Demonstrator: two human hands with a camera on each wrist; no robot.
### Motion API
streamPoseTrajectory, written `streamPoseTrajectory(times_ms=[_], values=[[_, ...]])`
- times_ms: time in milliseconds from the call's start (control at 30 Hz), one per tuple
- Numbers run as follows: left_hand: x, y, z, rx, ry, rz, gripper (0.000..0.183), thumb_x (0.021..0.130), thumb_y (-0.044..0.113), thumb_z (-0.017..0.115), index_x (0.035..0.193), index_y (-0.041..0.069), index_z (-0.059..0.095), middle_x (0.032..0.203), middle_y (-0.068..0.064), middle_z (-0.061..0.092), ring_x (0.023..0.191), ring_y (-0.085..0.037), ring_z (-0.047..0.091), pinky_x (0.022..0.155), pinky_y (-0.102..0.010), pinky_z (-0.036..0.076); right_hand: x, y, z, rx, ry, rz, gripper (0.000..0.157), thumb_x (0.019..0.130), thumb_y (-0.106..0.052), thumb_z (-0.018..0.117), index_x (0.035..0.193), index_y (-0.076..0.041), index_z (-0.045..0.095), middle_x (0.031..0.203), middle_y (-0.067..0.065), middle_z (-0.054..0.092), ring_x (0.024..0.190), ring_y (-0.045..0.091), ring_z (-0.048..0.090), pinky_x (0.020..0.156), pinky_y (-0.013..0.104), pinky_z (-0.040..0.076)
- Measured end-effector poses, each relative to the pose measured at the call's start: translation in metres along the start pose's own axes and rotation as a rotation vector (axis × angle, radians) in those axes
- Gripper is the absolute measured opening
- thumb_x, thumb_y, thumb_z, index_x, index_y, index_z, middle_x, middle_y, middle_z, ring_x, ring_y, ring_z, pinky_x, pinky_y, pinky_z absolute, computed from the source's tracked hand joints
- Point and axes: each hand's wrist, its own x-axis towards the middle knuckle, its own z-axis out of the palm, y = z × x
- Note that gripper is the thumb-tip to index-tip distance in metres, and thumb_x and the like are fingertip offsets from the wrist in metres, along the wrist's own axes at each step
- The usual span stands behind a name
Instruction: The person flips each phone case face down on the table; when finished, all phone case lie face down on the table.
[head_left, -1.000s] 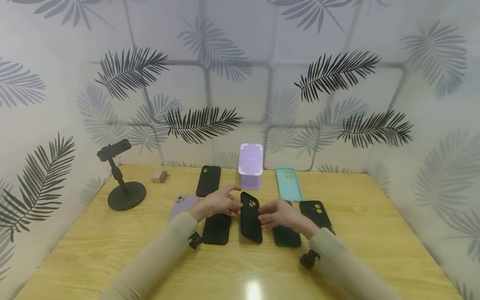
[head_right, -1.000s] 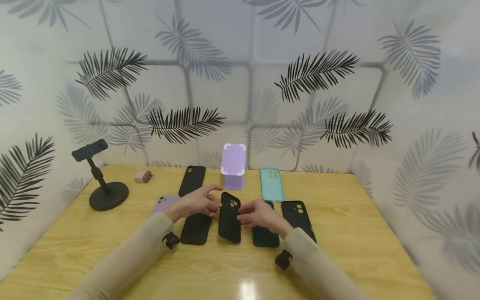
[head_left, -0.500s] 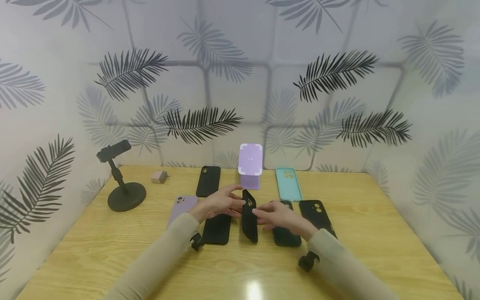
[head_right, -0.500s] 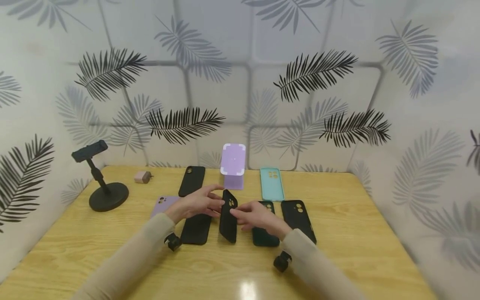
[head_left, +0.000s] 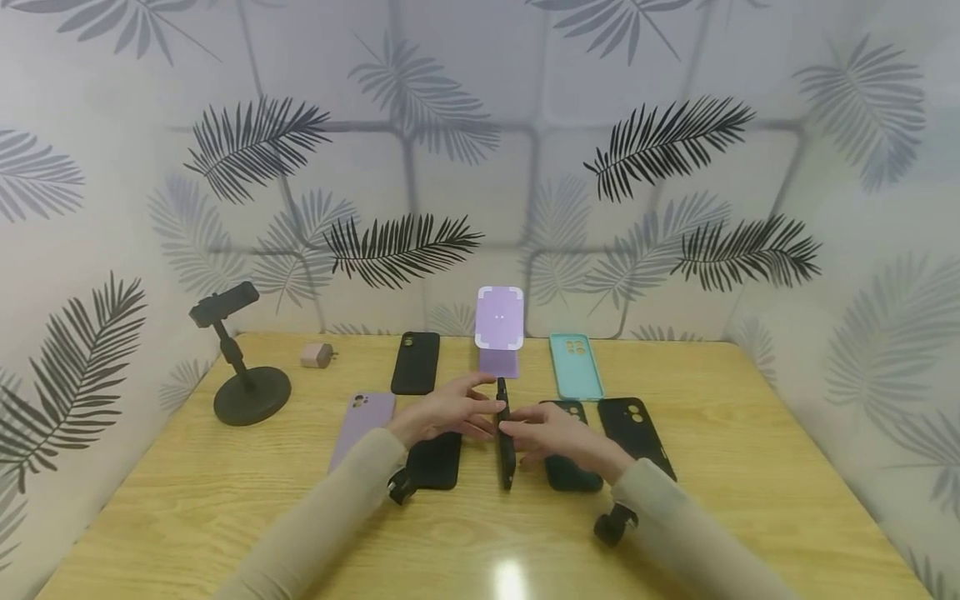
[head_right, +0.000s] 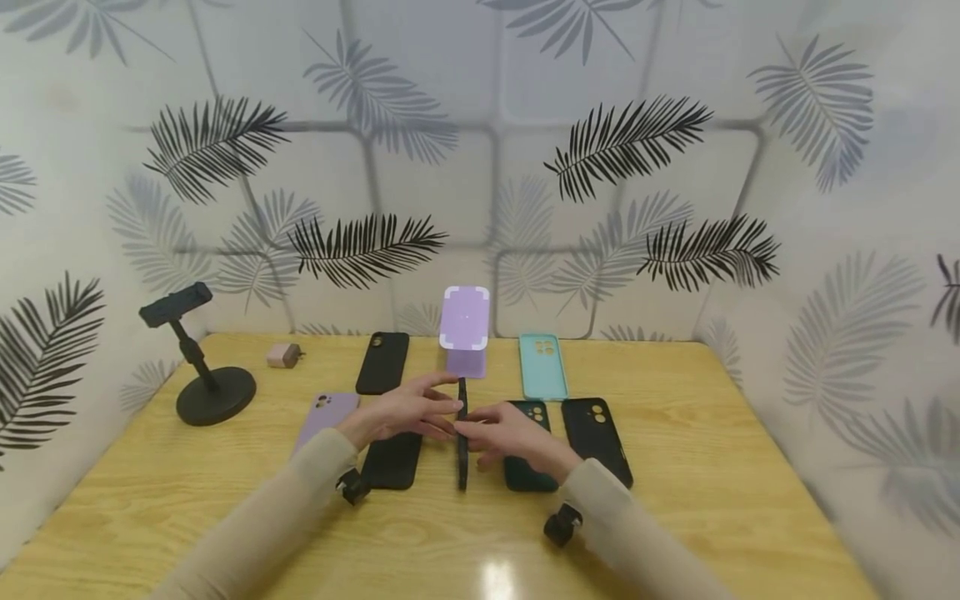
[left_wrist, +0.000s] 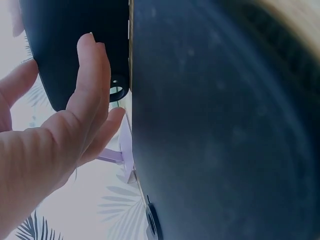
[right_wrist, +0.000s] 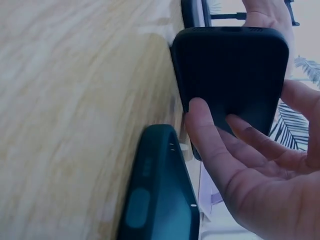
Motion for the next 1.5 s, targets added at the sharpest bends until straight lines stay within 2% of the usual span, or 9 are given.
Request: streamPoseTrajectory(times_ms=[233, 400, 500, 600, 800, 967, 1133, 1267, 1500], values=[[0.002, 0.001, 0.002, 0.062, -0.016, -0.015, 0.069, 0.096, 0.022, 0.064, 0.154, 0.011, 0.027, 0.144, -0.027, 0.039, 0.108, -0.036, 0.065, 0.089, -0.047, 0.057, -0.001, 0.004, -0.008, 0.082, -0.035, -0.013, 0.061, 0.097, -0.034, 0.062, 0.143, 0.002, 0.045, 0.119, 0.022, 0.068, 0.105, 0.03, 0.069, 0.087, 0.044, 0.058], [0.004, 0.001, 0.0, 0.084, -0.018, -0.012, 0.066, 0.097, 0.016, 0.062, 0.154, 0.011, 0.03, 0.147, -0.029, 0.036, 0.111, -0.039, 0.064, 0.089, -0.049, 0.057, -0.002, 0.004, -0.01, 0.139, 0.039, -0.023, 0.065, 0.093, -0.023, 0.069, 0.147, -0.005, 0.04, 0.118, 0.024, 0.067, 0.085, 0.028, 0.073, 0.075, 0.044, 0.061], [0.005, 0.001, -0.001, 0.098, -0.03, -0.002, 0.063, 0.097, 0.011, 0.06, 0.153, 0.012, 0.032, 0.15, -0.029, 0.034, 0.11, -0.04, 0.064, 0.089, -0.049, 0.057, -0.003, 0.003, -0.011, 0.138, 0.088, -0.032, 0.069, 0.091, -0.018, 0.072, 0.148, -0.006, 0.037, 0.118, 0.024, 0.067, 0.072, 0.024, 0.071, 0.068, 0.041, 0.062], [0.005, 0.001, -0.004, 0.124, -0.048, 0.014, 0.062, 0.097, 0.006, 0.058, 0.153, 0.012, 0.033, 0.15, -0.03, 0.035, 0.108, -0.037, 0.066, 0.087, -0.047, 0.058, -0.006, 0.004, -0.013, 0.119, 0.107, -0.037, 0.067, 0.09, -0.014, 0.071, 0.147, -0.005, 0.038, 0.113, 0.022, 0.069, 0.067, 0.02, 0.068, 0.062, 0.037, 0.061], [0.003, 0.002, -0.005, 0.155, -0.062, 0.01, 0.063, 0.095, -0.003, 0.054, 0.153, 0.01, 0.033, 0.151, -0.029, 0.034, 0.103, -0.03, 0.068, 0.084, -0.041, 0.06, -0.012, 0.007, -0.018, 0.059, 0.117, -0.042, 0.062, 0.09, -0.015, 0.071, 0.144, -0.003, 0.042, 0.102, 0.017, 0.071, 0.067, 0.021, 0.067, 0.061, 0.036, 0.061], [0.005, 0.006, -0.004, 0.149, -0.038, -0.03, 0.062, 0.094, -0.006, 0.054, 0.151, 0.009, 0.035, 0.152, -0.026, 0.034, 0.107, -0.035, 0.066, 0.086, -0.044, 0.059, -0.016, 0.005, -0.02, 0.022, 0.145, -0.021, 0.061, 0.089, -0.014, 0.072, 0.142, -0.002, 0.045, 0.101, 0.017, 0.072, 0.07, 0.02, 0.068, 0.061, 0.037, 0.061], [0.005, 0.008, -0.004, 0.192, -0.023, -0.047, 0.061, 0.093, -0.009, 0.052, 0.15, 0.004, 0.036, 0.153, -0.026, 0.034, 0.108, -0.036, 0.064, 0.083, -0.043, 0.06, -0.017, 0.006, -0.019, -0.045, 0.164, -0.001, 0.059, 0.088, -0.012, 0.073, 0.14, 0.002, 0.047, 0.097, 0.016, 0.073, 0.07, 0.021, 0.07, 0.058, 0.038, 0.061], [0.003, 0.01, -0.006, 0.218, -0.021, -0.062, 0.061, 0.092, -0.011, 0.049, 0.15, 0.001, 0.035, 0.154, -0.025, 0.033, 0.109, -0.035, 0.061, 0.085, -0.043, 0.059, -0.015, 0.007, -0.017, -0.098, 0.144, -0.001, 0.059, 0.088, -0.012, 0.073, 0.138, 0.005, 0.047, 0.093, 0.015, 0.074, 0.069, 0.024, 0.071, 0.058, 0.038, 0.061], [0.002, 0.013, -0.006, 0.264, 0.009, -0.081, 0.057, 0.093, -0.01, 0.05, 0.148, 0.002, 0.039, 0.152, -0.023, 0.037, 0.105, -0.031, 0.062, 0.084, -0.043, 0.059, -0.013, 0.007, -0.016, -0.117, 0.109, 0.016, 0.057, 0.089, -0.01, 0.071, 0.137, 0.01, 0.047, 0.093, 0.016, 0.074, 0.072, 0.027, 0.072, 0.058, 0.037, 0.061]])
